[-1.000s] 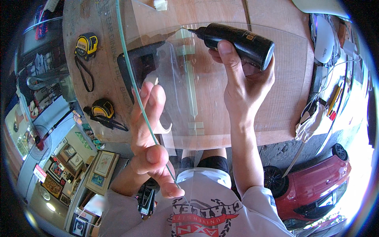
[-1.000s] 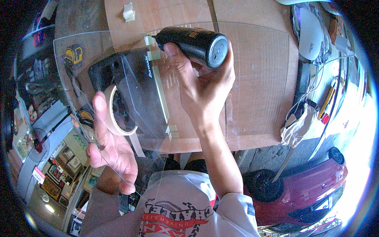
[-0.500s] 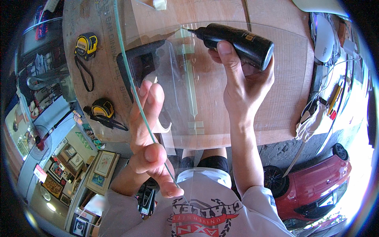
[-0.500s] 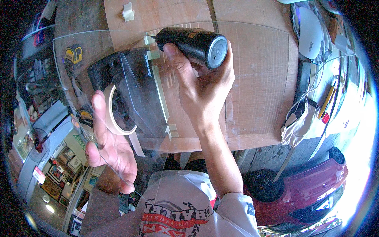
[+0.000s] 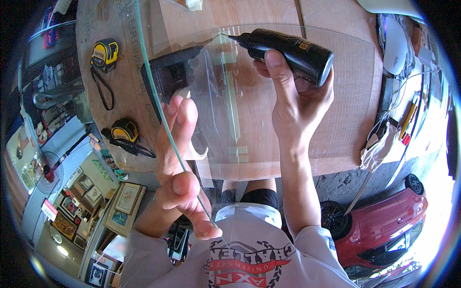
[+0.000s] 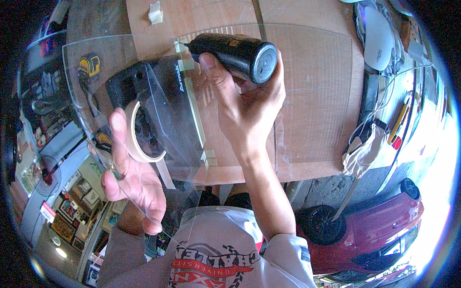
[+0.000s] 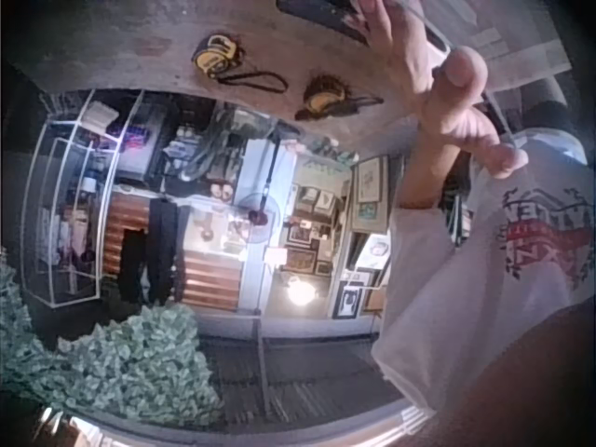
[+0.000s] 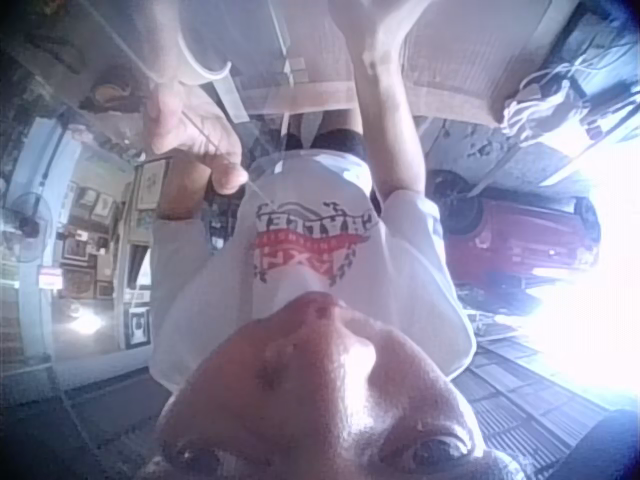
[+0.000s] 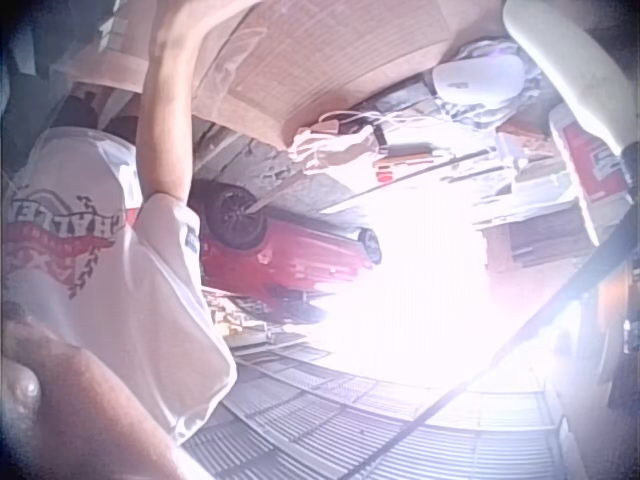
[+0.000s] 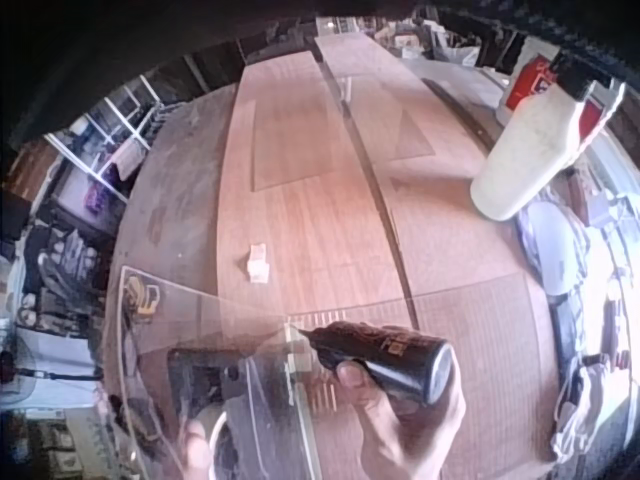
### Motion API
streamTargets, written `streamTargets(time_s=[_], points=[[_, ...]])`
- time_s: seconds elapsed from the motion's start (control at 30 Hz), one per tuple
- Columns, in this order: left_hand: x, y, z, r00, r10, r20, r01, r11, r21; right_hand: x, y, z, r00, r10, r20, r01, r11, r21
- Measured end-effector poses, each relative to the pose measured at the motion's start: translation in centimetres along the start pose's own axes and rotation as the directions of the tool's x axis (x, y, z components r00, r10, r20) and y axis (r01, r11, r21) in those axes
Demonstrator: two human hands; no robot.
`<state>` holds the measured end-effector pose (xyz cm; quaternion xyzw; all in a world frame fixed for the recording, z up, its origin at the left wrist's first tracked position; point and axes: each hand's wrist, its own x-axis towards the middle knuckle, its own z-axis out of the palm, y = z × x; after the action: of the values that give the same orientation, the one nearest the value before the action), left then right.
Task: The person applies adhesive to the edges of a glass panel, joins it to another panel, and cures the bond using a UV light. They then spray and wipe the surface with a cloth.
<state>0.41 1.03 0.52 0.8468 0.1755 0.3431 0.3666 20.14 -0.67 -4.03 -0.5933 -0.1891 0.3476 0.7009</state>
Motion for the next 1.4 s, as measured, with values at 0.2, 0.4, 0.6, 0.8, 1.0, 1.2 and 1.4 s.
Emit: streamTargets(time_s=[0.2, 0.4, 0.6, 0.8, 1.0, 1.2, 1.4], points=[[0.0, -0.2, 0.1, 1.000, 0.005, -0.008, -0.005, 1.000, -0.003, -0.2, 0.0, -0.1, 1.000, 0.003, 0.009, -0.003, 1.000, 0.016], [0.0, 0.0, 0.1, 1.000, -0.012, -0.007, 0.012, 1.000, -0.017, -0.4, 0.0, -0.3, 1.000, -0.005, 0.003, 0.005, 1.000, -0.024], [-0.1, -0.2, 0.5, 0.999, -0.004, -0.043, 0.002, 1.000, -0.029, -0.7, -0.2, -0.4, 1.000, 0.011, 0.010, -0.011, 1.000, -0.019], [-0.3, -0.3, 0.3, 0.999, -0.006, -0.038, 0.004, 0.999, -0.046, -0.8, 0.1, -0.6, 1.000, -0.011, 0.011, 0.011, 1.000, -0.028], [-0.5, -0.3, 0.6, 0.998, -0.011, -0.068, 0.007, 0.999, -0.052, -1.2, 0.2, -0.9, 1.000, -0.013, 0.011, 0.014, 0.998, -0.053], [-0.4, -0.3, 0.5, 0.998, -0.016, -0.066, 0.014, 0.999, -0.040, -1.4, 0.1, -0.8, 1.000, 0.009, 0.007, -0.010, 1.000, 0.017], [-0.3, 0.1, 1.9, 0.960, -0.090, -0.264, 0.067, 0.993, -0.094, -1.8, 0.0, -0.8, 0.999, 0.047, -0.019, -0.045, 0.997, 0.059]])
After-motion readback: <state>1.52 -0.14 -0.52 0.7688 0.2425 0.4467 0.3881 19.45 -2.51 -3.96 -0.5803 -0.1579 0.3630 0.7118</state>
